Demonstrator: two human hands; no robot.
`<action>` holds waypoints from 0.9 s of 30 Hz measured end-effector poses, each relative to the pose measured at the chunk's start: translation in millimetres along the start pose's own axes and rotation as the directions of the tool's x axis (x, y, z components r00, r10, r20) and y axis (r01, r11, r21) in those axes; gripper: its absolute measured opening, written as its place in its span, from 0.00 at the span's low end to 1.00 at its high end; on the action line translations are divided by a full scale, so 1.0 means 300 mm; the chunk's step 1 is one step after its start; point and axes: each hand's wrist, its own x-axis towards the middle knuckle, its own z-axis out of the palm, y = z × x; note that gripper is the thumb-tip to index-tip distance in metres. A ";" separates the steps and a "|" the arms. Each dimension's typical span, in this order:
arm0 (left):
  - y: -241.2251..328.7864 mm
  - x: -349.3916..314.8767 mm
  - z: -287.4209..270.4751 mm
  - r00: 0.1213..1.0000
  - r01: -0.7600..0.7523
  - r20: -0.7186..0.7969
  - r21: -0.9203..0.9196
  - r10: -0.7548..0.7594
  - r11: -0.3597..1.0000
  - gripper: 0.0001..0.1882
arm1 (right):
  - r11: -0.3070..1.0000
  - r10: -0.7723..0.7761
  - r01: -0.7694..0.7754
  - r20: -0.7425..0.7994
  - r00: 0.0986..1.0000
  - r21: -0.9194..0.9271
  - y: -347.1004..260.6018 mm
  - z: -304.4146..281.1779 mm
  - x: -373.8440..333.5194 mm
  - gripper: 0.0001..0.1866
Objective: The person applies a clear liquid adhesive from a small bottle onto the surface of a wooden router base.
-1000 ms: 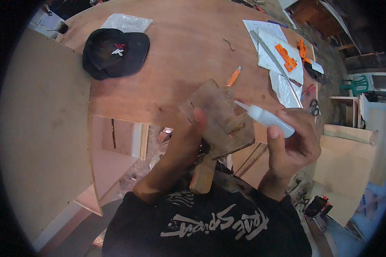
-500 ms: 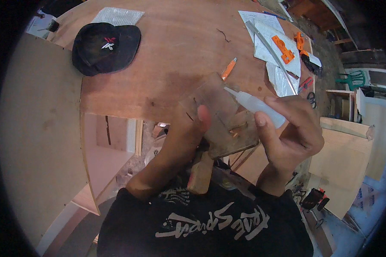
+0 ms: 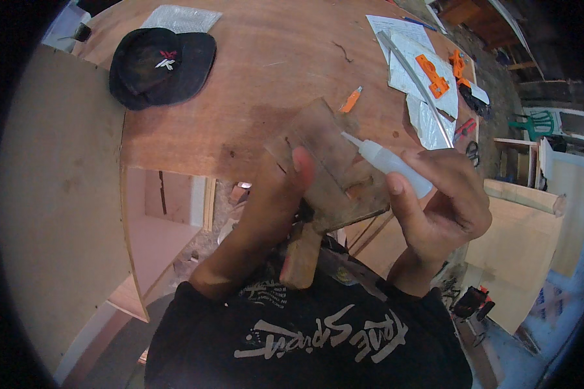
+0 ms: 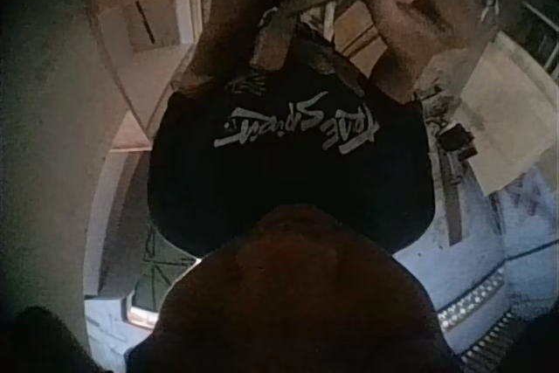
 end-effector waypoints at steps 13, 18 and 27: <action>0.039 0.003 0.003 1.000 -0.003 -0.020 -0.054 0.002 0.999 0.39 | 1.000 0.014 -0.013 -0.008 1.000 0.004 -0.010 -0.008 -0.002 0.15; 0.014 -0.008 -0.028 1.000 0.022 -0.008 -0.096 -0.023 0.995 0.39 | 0.998 0.050 -0.049 0.032 0.998 -0.034 -0.019 -0.025 -0.020 0.14; 0.013 -0.011 -0.025 0.996 0.060 0.074 -0.087 -0.053 0.994 0.61 | 0.991 -0.134 0.131 0.104 0.985 0.035 -0.045 -0.083 -0.002 0.14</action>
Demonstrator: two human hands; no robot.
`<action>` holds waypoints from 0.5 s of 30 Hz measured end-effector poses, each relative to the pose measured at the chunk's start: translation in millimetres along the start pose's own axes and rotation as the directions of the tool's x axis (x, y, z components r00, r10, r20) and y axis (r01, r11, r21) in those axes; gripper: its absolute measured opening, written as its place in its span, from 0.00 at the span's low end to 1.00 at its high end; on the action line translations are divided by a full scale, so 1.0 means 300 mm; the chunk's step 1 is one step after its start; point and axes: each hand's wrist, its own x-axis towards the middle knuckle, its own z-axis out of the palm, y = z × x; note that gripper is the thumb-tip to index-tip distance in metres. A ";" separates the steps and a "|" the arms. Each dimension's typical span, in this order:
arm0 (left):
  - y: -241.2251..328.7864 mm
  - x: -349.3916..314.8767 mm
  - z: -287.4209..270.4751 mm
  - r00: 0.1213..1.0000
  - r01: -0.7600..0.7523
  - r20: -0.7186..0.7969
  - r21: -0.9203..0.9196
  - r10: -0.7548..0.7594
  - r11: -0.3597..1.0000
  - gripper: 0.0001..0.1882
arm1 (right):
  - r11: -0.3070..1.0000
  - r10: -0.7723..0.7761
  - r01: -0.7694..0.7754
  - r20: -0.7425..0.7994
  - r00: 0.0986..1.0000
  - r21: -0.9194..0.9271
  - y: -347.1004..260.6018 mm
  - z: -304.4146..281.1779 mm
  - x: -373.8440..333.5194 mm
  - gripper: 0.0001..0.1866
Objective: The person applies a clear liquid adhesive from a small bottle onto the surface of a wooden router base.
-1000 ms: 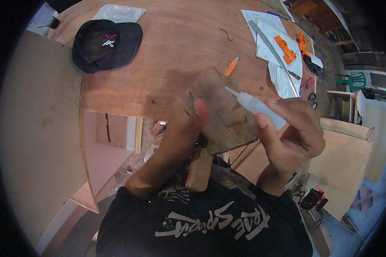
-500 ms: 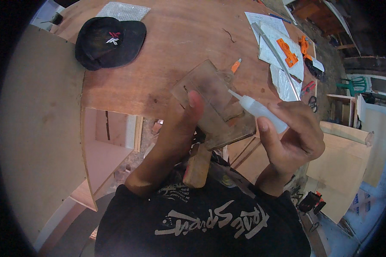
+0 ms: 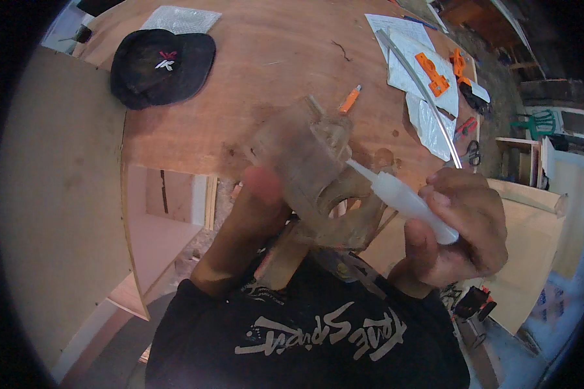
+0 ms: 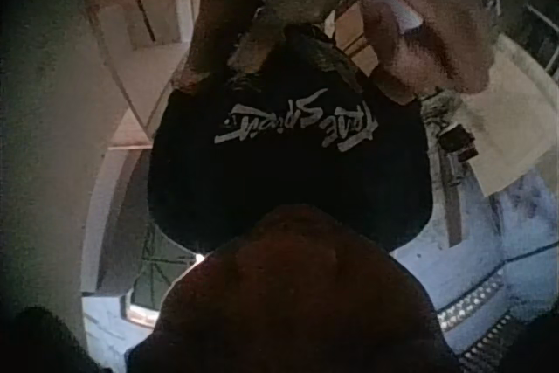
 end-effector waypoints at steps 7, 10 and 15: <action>-0.049 0.029 -0.046 0.955 -0.037 0.263 -0.359 0.139 0.933 0.64 | 0.986 -0.163 0.152 0.185 0.969 0.072 -0.007 -0.031 0.046 0.16; -0.043 0.015 -0.048 0.957 0.049 0.280 -0.409 0.074 0.911 0.70 | 0.985 -0.164 0.145 0.248 0.955 0.095 -0.011 -0.049 0.051 0.18; -0.046 0.024 -0.041 0.946 0.131 0.323 -0.448 0.024 0.885 0.75 | 0.994 -0.097 0.073 0.309 0.946 0.087 -0.044 -0.061 0.056 0.21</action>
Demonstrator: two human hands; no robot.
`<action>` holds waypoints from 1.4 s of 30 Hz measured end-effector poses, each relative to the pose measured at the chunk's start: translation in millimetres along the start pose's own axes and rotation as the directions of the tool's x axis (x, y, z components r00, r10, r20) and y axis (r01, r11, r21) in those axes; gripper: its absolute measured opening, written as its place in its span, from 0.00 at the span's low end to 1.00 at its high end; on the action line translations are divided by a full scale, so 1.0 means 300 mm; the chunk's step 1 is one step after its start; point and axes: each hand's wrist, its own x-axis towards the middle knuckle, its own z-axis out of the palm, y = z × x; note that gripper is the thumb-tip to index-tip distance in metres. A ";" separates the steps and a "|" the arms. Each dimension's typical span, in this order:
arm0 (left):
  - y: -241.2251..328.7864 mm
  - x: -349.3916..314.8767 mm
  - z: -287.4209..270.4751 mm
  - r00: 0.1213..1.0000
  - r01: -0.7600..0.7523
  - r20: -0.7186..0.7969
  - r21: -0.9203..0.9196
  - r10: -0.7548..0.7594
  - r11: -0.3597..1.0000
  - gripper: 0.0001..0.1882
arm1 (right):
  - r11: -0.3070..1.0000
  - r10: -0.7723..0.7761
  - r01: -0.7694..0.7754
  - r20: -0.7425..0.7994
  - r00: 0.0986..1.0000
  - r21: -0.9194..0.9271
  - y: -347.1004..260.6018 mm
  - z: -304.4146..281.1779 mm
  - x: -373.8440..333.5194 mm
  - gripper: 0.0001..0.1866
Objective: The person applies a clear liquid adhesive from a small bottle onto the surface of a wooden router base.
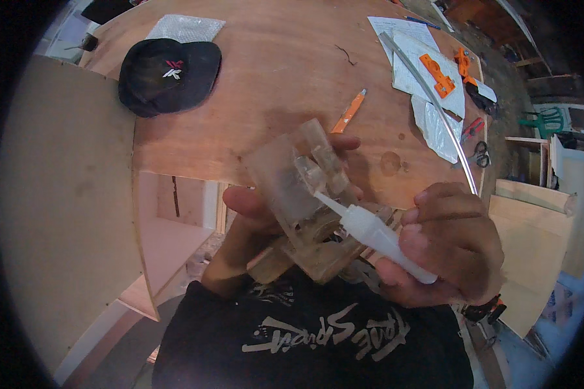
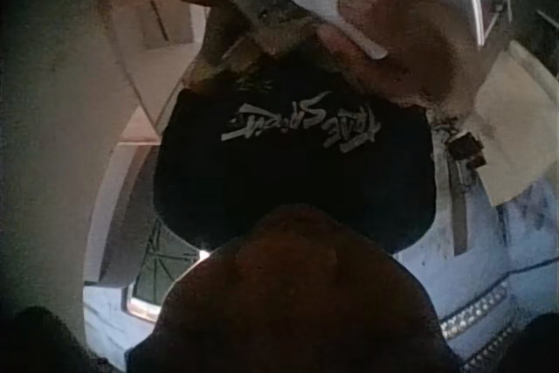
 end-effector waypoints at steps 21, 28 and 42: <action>0.073 0.008 -0.312 0.967 -0.246 -0.032 0.120 0.251 0.962 0.69 | 0.709 0.653 -0.608 -0.658 0.375 0.357 0.313 0.379 -0.316 0.12; 0.064 0.020 -0.204 0.942 -0.038 -0.288 0.418 0.172 0.908 0.67 | 0.467 0.871 -0.498 -0.479 0.113 0.731 0.454 0.486 -0.463 0.13; 0.230 0.130 -0.249 0.913 -0.185 -0.139 0.696 0.383 0.694 0.54 | 0.680 0.707 -0.623 -0.571 0.418 0.386 0.534 0.437 -0.424 0.27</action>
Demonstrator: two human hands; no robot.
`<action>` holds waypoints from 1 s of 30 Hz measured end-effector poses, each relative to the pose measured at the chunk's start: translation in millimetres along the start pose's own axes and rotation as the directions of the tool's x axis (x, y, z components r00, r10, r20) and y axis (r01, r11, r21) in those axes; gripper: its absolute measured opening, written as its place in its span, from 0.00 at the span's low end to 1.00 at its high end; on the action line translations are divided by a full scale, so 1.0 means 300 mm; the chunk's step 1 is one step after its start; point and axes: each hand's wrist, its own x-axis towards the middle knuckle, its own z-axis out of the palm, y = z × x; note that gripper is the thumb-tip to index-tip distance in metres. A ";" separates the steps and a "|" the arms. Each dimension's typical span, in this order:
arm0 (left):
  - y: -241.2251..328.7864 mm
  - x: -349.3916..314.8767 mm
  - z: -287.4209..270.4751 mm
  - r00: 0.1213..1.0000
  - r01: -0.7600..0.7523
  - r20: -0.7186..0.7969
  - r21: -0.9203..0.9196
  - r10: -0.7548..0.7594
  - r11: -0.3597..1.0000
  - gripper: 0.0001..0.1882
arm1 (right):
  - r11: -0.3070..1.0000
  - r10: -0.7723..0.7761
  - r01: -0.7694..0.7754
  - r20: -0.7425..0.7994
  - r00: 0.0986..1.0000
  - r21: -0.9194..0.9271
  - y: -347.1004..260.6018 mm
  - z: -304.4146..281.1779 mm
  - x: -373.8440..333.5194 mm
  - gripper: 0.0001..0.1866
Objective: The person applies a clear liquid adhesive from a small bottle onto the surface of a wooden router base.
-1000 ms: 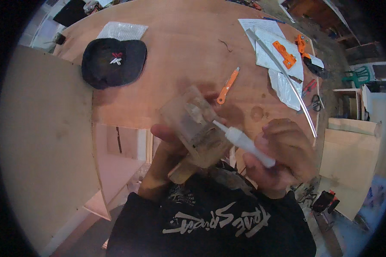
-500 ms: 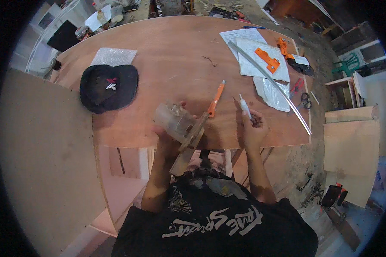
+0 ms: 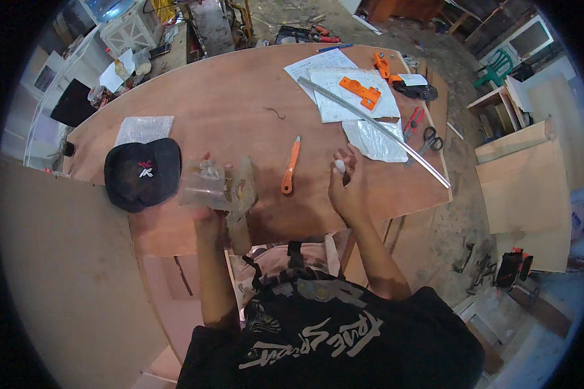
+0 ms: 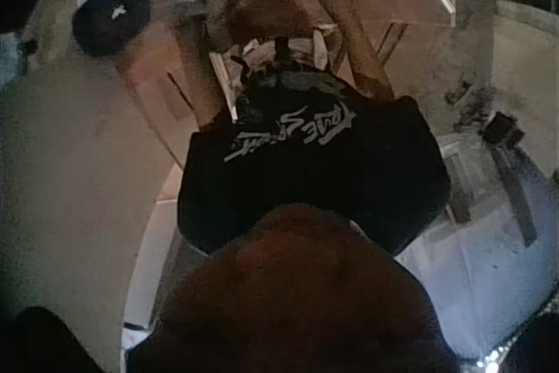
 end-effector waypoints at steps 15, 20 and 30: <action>-0.112 -0.011 0.076 0.985 -0.174 0.082 0.456 0.154 0.873 0.57 | 0.998 0.061 -0.062 -0.058 0.996 -0.014 -0.004 0.002 0.000 0.32; -0.145 -0.011 0.090 0.985 -0.171 0.052 0.382 0.163 0.908 0.59 | 0.986 0.153 -0.148 -0.074 0.985 0.070 -0.028 0.000 0.002 0.30; -0.147 -0.027 0.078 0.972 -0.229 0.078 0.524 0.222 0.821 0.59 | 0.995 0.054 -0.063 -0.117 0.992 -0.072 0.009 -0.002 -0.004 0.28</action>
